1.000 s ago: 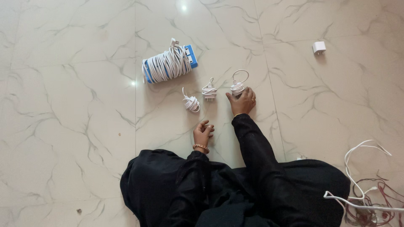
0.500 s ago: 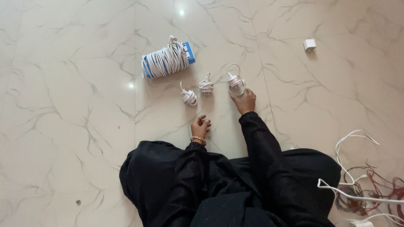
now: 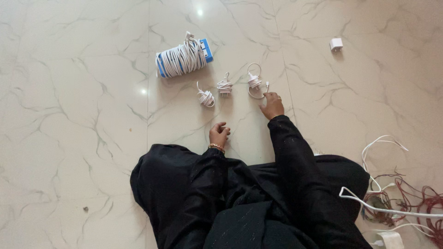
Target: The person sits on the floor and repeatedly picks up white charging cables, coils them by hand, and places them on the floor. A large spool of white cable and several loose cables are visible nearby.
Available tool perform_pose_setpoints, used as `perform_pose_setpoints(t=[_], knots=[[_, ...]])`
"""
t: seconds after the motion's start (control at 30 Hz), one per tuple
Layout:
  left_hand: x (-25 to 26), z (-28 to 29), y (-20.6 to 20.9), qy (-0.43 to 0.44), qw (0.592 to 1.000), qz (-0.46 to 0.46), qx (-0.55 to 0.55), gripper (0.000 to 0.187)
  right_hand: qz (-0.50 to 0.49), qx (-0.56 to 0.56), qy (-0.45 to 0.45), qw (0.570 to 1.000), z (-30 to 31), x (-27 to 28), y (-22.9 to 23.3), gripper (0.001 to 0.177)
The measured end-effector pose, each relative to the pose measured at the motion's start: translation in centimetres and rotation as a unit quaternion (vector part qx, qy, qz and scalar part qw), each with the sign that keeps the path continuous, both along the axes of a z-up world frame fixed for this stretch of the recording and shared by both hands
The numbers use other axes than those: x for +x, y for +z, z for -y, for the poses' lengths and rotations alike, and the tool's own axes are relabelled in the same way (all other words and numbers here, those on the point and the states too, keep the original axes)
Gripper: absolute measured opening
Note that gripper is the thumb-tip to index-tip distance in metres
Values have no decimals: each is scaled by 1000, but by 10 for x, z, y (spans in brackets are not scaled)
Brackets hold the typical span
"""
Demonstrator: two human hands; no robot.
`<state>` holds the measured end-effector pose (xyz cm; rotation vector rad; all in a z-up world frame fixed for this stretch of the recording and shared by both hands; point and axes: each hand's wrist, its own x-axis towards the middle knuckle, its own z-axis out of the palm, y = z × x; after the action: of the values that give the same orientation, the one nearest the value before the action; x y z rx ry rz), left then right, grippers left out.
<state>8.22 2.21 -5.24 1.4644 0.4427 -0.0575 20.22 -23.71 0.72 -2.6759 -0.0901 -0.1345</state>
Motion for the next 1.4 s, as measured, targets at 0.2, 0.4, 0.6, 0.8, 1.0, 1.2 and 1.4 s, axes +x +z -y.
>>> perform_pose_setpoints(t=[0.2,0.4,0.6,0.8,1.0,1.2,1.4], knots=[[3,0,8,-7,1000,-8,-20,35,15,-24,-2,1000,-47,32,26,70],[4,0,7,-16,999,-20,-32,34,0,-64,0,998,-67,58,43,87],[8,2,2,-26,999,-10,-38,34,-42,-34,21,998,-63,57,31,45],[3,6,9,-66,998,-10,-18,35,22,-6,68,997,-48,5,22,40],[-29,22,56,-181,982,12,-53,53,-273,285,93,914,-47,-69,84,37],[-63,37,126,-236,946,51,-218,66,-208,382,159,886,-54,-140,140,38],[-111,40,151,-219,936,64,-268,59,-227,621,48,749,-43,-197,137,20]])
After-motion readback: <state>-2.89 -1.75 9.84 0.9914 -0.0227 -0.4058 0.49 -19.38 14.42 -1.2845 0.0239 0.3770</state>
